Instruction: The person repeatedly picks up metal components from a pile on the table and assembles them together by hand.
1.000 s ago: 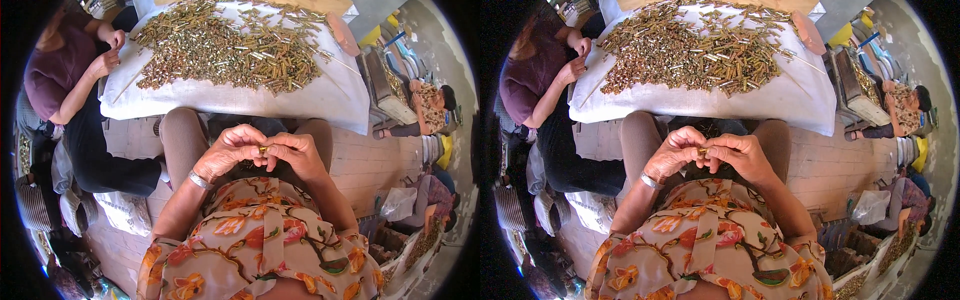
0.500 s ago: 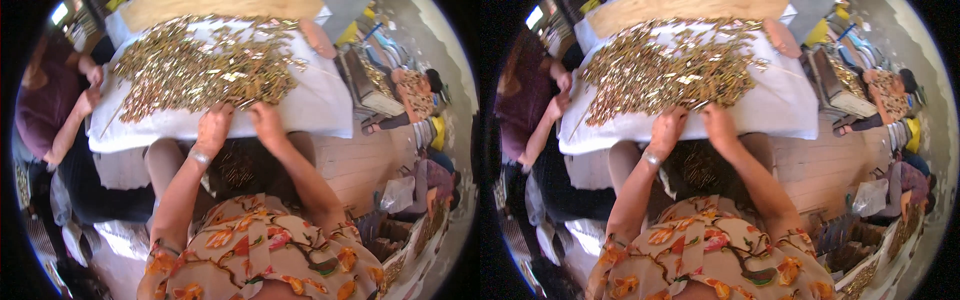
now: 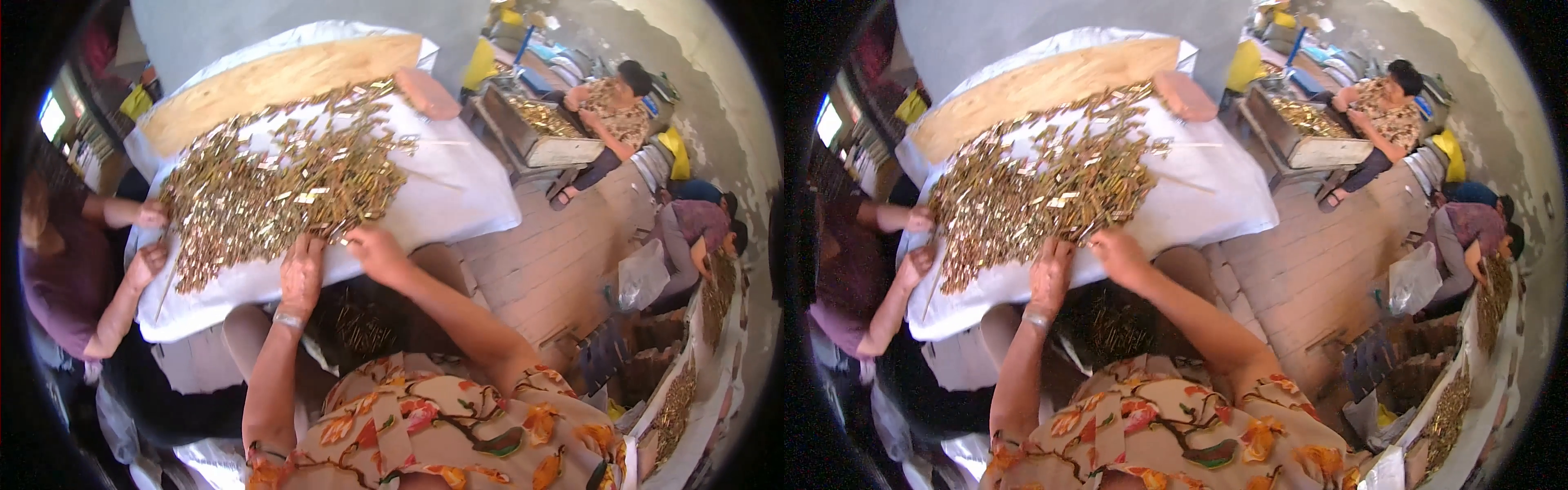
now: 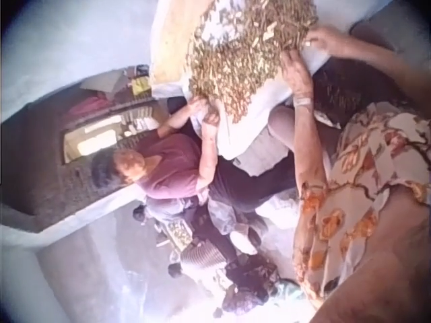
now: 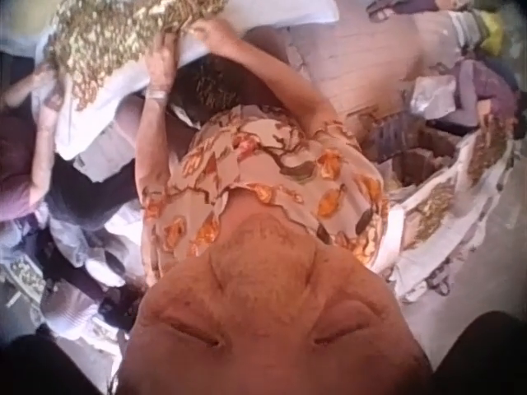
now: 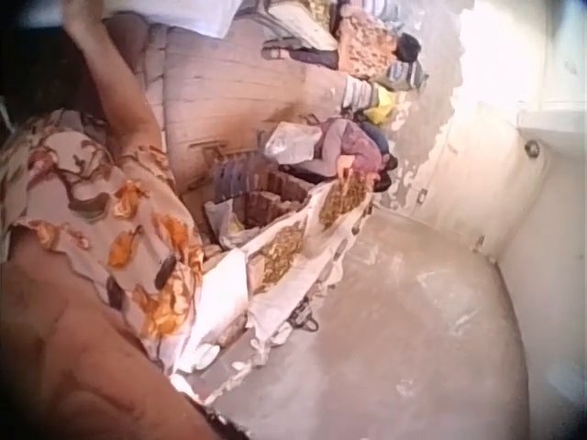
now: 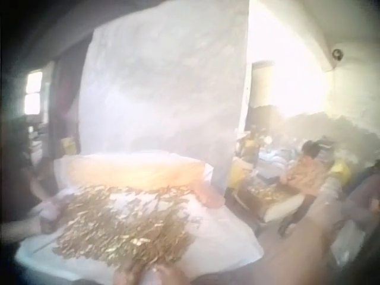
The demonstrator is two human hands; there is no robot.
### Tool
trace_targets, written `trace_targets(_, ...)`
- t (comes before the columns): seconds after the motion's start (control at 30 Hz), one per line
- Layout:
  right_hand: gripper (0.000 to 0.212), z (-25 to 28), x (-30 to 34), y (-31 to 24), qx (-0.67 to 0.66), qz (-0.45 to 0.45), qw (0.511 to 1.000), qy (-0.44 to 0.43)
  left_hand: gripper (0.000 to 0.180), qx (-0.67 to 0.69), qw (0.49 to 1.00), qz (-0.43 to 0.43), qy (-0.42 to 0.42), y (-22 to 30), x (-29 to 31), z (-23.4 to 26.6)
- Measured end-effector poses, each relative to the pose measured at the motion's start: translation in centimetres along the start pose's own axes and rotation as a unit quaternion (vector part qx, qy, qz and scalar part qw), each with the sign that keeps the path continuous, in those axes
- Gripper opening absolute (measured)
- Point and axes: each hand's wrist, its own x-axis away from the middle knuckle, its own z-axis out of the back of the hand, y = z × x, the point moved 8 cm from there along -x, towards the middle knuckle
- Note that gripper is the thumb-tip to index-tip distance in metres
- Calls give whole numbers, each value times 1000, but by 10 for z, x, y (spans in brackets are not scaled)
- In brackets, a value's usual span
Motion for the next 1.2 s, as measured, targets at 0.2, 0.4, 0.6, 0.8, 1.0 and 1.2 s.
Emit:
trace_targets(0.2,22,29,30,-27,-521,-391,749,-123,12,522,817,243,-3,0,32,-3)
trace_targets(0.4,19,42,45,-79,-363,-327,863,-130,16,684,667,296,10,29,70,35)
trace_targets(0.6,17,56,33,-118,-188,-111,973,-76,20,722,632,275,63,39,86,51)
trace_targets(0.8,17,51,39,-116,-227,-141,961,-76,21,699,656,260,111,40,90,60)
trace_targets(1.0,17,43,44,-107,-287,-239,920,-118,19,627,729,248,116,39,92,67)
trace_targets(1.2,18,53,38,-120,-201,-89,974,-50,18,636,717,254,131,40,92,66)
